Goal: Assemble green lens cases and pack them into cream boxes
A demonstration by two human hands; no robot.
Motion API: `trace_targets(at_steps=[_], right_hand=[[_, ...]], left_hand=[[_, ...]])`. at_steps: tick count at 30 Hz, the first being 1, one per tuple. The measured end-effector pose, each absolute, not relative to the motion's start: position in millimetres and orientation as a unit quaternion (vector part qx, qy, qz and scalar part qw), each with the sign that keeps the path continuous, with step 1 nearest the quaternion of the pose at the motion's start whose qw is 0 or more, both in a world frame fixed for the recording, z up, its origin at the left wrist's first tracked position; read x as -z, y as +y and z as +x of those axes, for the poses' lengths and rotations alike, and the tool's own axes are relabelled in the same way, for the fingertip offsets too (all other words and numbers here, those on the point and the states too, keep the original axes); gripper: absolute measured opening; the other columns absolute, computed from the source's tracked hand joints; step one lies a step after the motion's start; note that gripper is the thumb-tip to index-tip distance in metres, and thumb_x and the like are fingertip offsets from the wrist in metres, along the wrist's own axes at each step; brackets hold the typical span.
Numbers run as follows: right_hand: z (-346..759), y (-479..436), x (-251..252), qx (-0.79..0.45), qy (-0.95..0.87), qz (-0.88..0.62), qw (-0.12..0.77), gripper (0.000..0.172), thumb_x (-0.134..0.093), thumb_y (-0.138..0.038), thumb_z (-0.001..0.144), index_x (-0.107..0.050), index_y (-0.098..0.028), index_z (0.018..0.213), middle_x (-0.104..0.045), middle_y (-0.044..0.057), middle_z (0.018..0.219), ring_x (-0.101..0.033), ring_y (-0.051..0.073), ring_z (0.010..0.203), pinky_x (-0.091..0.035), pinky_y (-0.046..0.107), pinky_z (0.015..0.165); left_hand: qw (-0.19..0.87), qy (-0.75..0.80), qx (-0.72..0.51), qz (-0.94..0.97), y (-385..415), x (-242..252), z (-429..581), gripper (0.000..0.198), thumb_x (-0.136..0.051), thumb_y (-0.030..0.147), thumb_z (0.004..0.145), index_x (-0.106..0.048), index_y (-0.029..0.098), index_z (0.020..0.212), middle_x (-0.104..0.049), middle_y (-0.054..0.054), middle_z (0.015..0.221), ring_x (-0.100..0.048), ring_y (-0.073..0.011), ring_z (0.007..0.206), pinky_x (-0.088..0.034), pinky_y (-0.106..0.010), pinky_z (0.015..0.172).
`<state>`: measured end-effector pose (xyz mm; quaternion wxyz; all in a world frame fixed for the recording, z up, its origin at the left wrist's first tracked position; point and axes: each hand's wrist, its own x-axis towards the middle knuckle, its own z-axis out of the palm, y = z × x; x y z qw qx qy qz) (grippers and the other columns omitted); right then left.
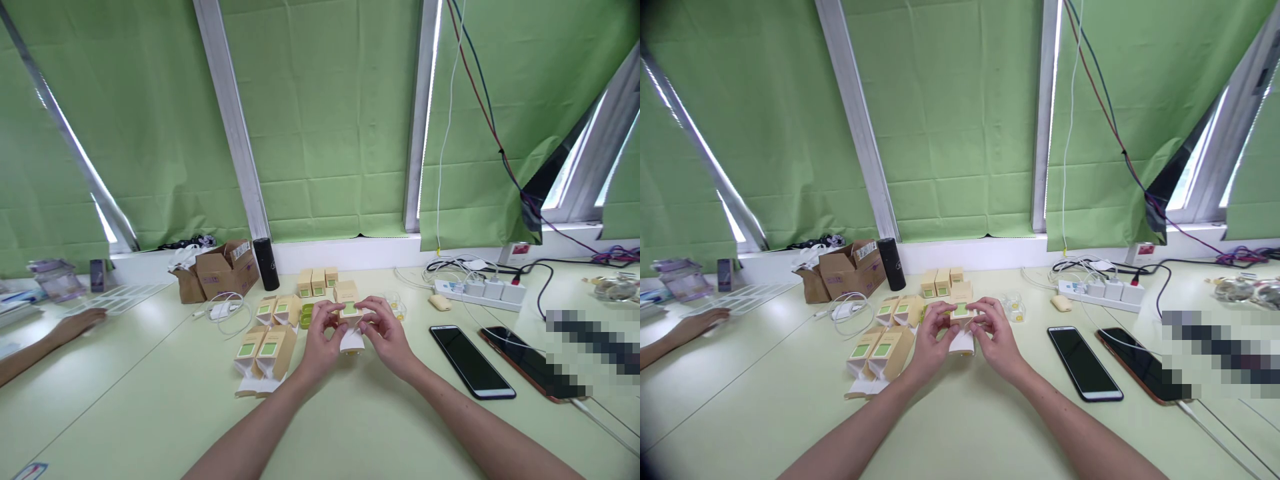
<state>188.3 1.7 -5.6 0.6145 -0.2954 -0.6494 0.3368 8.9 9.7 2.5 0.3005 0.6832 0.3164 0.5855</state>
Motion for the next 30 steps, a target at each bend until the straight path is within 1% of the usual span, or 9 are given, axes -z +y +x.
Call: trace_targets(at_steps=[4, 11, 13, 15, 18, 20, 23, 26, 30], right_hand=[[188.1, 3.9, 7.2, -0.338, -0.641, -0.3, 0.62, 0.025, -0.064, -0.038, 0.097, -0.067, -0.031, 0.121, -0.047, 0.007, 0.129, -0.067, 0.015, 0.086, -0.06, 0.034, 0.077], [187.8, 3.6, 3.8, -0.326, -0.622, -0.314, 0.639, 0.025, -0.062, -0.037, 0.097, -0.067, -0.03, 0.12, -0.046, 0.007, 0.128, -0.068, 0.014, 0.084, -0.059, 0.031, 0.073], [188.1, 3.1, 2.6, -0.316, -0.62, -0.321, 0.642, 0.025, -0.061, -0.037, 0.097, -0.067, -0.029, 0.12, -0.047, 0.008, 0.129, -0.067, 0.013, 0.081, -0.058, 0.03, 0.072], [188.6, 3.3, 2.3, -0.306, -0.619, -0.329, 0.644, 0.026, -0.06, -0.037, 0.098, -0.067, -0.028, 0.121, -0.047, 0.008, 0.13, -0.066, 0.013, 0.079, -0.058, 0.03, 0.07], [189.4, 4.5, 3.2, -0.296, -0.618, -0.338, 0.645, 0.026, -0.059, -0.037, 0.098, -0.067, -0.028, 0.121, -0.048, 0.009, 0.131, -0.066, 0.014, 0.079, -0.058, 0.03, 0.069], [189.5, 5.3, 4.2, -0.292, -0.618, -0.342, 0.645, 0.025, -0.058, -0.036, 0.098, -0.067, -0.028, 0.12, -0.048, 0.009, 0.131, -0.066, 0.014, 0.079, -0.058, 0.03, 0.069], [189.0, 5.5, 5.6, -0.289, -0.619, -0.344, 0.644, 0.024, -0.058, -0.033, 0.097, -0.068, -0.028, 0.119, -0.048, 0.008, 0.13, -0.066, 0.013, 0.08, -0.059, 0.031, 0.072], [188.1, 4.8, 6.4, -0.289, -0.623, -0.343, 0.641, 0.024, -0.059, -0.034, 0.097, -0.068, -0.029, 0.119, -0.048, 0.008, 0.13, -0.067, 0.014, 0.081, -0.06, 0.032, 0.074], [186.8, 3.2, 6.2, -0.289, -0.627, -0.346, 0.635, 0.024, -0.06, -0.036, 0.097, -0.069, -0.029, 0.117, -0.05, 0.008, 0.127, -0.068, 0.015, 0.085, -0.061, 0.032, 0.076]], left_hand=[[0.303, 0.298, -0.569, 0.704, 6.9, -5.5, 5.3, 0.035, -0.067, 0.041, 0.094, -0.066, 0.027, 0.126, -0.046, -0.007, 0.121, -0.059, -0.0162, 0.092, -0.054, -0.034, 0.087], [0.325, 0.272, -0.524, 0.739, 6.8, -4.2, -1.7, 0.058, -0.056, 0.06, 0.096, -0.055, 0.029, 0.145, -0.039, -0.011, 0.131, -0.056, -0.0242, 0.107, -0.049, -0.043, 0.1], [0.321, 0.267, -0.51, 0.752, 7.0, -3.4, -2.1, 0.069, -0.057, 0.067, 0.092, -0.05, 0.03, 0.15, -0.037, -0.011, 0.134, -0.054, -0.027, 0.112, -0.047, -0.046, 0.104], [0.316, 0.265, -0.493, 0.766, 6.7, -2.8, -1.9, 0.083, -0.063, 0.073, 0.085, -0.043, 0.032, 0.154, -0.034, -0.011, 0.138, -0.05, -0.0304, 0.119, -0.044, -0.05, 0.109], [0.308, 0.264, -0.468, 0.785, 5.0, -2.8, -0.6, 0.098, -0.073, 0.072, 0.077, -0.034, 0.034, 0.159, -0.029, -0.012, 0.145, -0.044, -0.0347, 0.129, -0.04, -0.054, 0.113], [0.297, 0.274, -0.463, 0.789, 3.1, -3.3, 0.8, 0.097, -0.075, 0.067, 0.079, -0.032, 0.034, 0.159, -0.026, -0.013, 0.148, -0.043, -0.0347, 0.131, -0.039, -0.054, 0.113], [0.286, 0.291, -0.474, 0.78, 1.1, -3.8, 3.1, 0.083, -0.07, 0.061, 0.087, -0.034, 0.035, 0.158, -0.028, -0.012, 0.147, -0.045, -0.0315, 0.126, -0.041, -0.052, 0.111], [0.288, 0.291, -0.491, 0.768, 1.3, -3.4, 4.3, 0.073, -0.065, 0.06, 0.091, -0.039, 0.034, 0.154, -0.031, -0.012, 0.143, -0.048, -0.0291, 0.121, -0.043, -0.049, 0.108], [0.293, 0.29, -0.508, 0.756, 2.8, -3.2, 4.5, 0.066, -0.062, 0.06, 0.092, -0.044, 0.032, 0.149, -0.034, -0.012, 0.14, -0.053, -0.0268, 0.114, -0.045, -0.048, 0.105]])
